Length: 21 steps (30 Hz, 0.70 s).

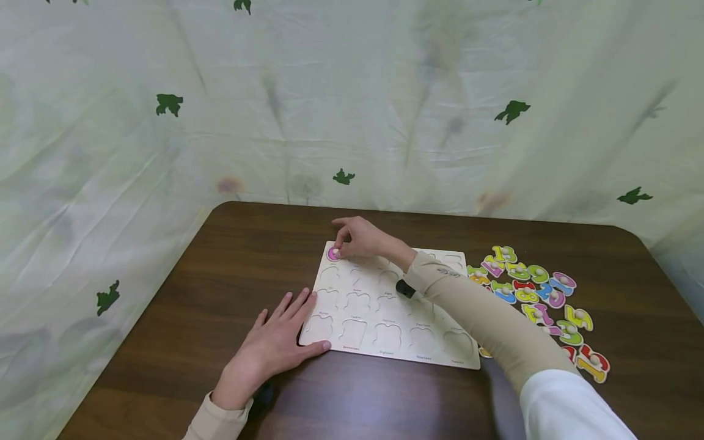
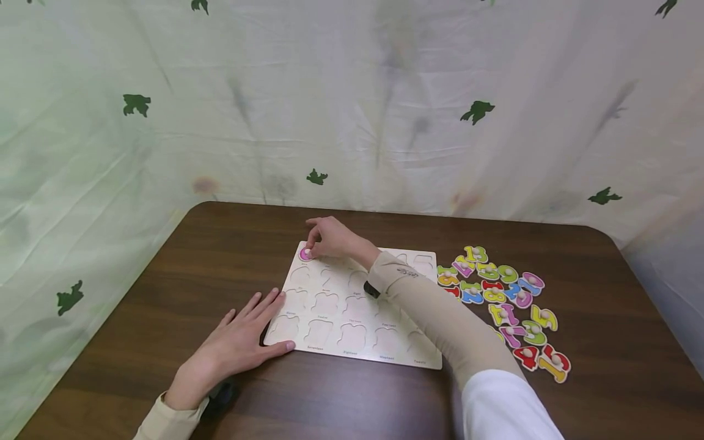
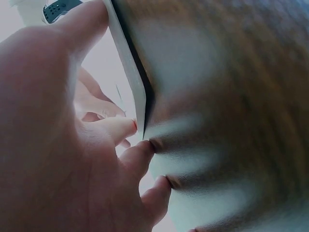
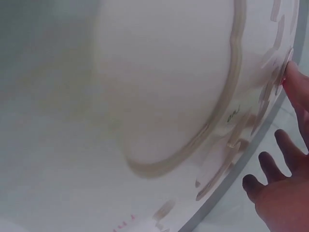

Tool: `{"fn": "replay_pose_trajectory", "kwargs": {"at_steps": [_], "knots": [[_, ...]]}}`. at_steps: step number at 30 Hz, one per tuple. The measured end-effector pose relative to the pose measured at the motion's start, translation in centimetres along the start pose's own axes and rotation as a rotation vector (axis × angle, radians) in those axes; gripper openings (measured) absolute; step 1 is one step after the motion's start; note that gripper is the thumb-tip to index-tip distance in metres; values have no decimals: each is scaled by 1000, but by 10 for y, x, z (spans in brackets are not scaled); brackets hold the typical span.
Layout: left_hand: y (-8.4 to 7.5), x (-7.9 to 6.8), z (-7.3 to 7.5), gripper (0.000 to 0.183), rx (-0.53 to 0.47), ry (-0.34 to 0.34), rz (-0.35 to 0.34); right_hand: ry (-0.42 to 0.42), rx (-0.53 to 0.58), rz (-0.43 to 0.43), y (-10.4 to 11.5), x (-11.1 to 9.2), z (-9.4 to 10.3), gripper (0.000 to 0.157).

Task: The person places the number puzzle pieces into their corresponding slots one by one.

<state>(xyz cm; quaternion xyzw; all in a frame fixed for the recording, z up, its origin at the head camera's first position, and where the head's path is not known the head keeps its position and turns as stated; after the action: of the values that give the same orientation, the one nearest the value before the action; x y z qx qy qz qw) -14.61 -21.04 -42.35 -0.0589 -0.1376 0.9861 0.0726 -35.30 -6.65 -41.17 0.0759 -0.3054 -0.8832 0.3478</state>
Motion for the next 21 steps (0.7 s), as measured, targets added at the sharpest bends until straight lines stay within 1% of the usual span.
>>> {"fn": "replay_pose_trajectory", "kwargs": {"at_steps": [3,7,10,13,18,21], "knots": [[0,0,0,94,3,2,1,4,6,13,-1,0,0,9],[0,1,0,94,6,3,1,13,21,32,-3,-3,3,2],[0,1,0,94,6,6,1,20,30,31,-6,-6,6,12],[0,0,1,94,2,7,2,13,39,18,-11,-8,11,19],[-1,0,1,94,-8,7,1,-14,52,-4,-19,-13,19,22],[0,0,1,94,-4,8,2,-19,69,-14,-20,-16,22,22]]}}
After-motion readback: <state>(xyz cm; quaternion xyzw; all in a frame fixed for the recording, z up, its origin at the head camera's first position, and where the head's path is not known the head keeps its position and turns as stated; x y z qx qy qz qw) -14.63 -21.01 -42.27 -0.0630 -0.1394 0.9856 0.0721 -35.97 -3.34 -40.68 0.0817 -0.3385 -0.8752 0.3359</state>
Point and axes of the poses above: each hand's wrist, its own x-axis towards the middle knuckle, its own z-axis out of the back of the hand, y = z × x, the point moved 4 cm from there along x, towards the middle knuckle, and after that the axes turned 7 degrees about -y, right-handed, at the moved point
